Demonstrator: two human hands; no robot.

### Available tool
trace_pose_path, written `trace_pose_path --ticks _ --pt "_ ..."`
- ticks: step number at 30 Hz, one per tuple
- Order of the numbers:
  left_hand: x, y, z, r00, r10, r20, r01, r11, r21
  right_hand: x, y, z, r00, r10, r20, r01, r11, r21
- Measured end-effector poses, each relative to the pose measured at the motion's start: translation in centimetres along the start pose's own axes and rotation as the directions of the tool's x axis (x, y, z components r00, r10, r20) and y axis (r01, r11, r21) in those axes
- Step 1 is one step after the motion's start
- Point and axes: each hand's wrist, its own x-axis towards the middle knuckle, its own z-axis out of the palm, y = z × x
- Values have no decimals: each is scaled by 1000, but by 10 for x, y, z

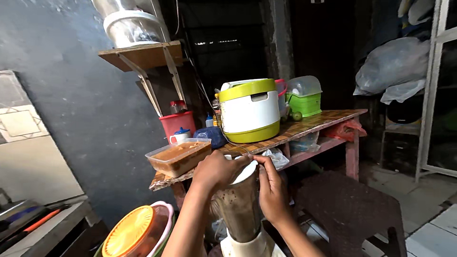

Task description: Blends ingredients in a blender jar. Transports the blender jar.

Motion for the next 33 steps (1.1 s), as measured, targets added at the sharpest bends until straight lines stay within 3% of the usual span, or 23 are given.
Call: trace_pose_path --ticks 12,19,26,33 --pt "5 1 -2 999 -20 29 19 1000 11 2 -3 -4 1000 22 -12 -24 994 -104" --pt "2 4 -3 1000 -8 30 8 1000 12 4 -4 -6 998 55 9 -54 996 -74" --pt "4 2 -2 999 -4 37 4 1000 4 6 -5 -12 992 79 97 -88 992 93" --pt "2 3 -3 1000 -12 23 12 1000 -15 6 -4 -10 992 92 82 -97 994 56"
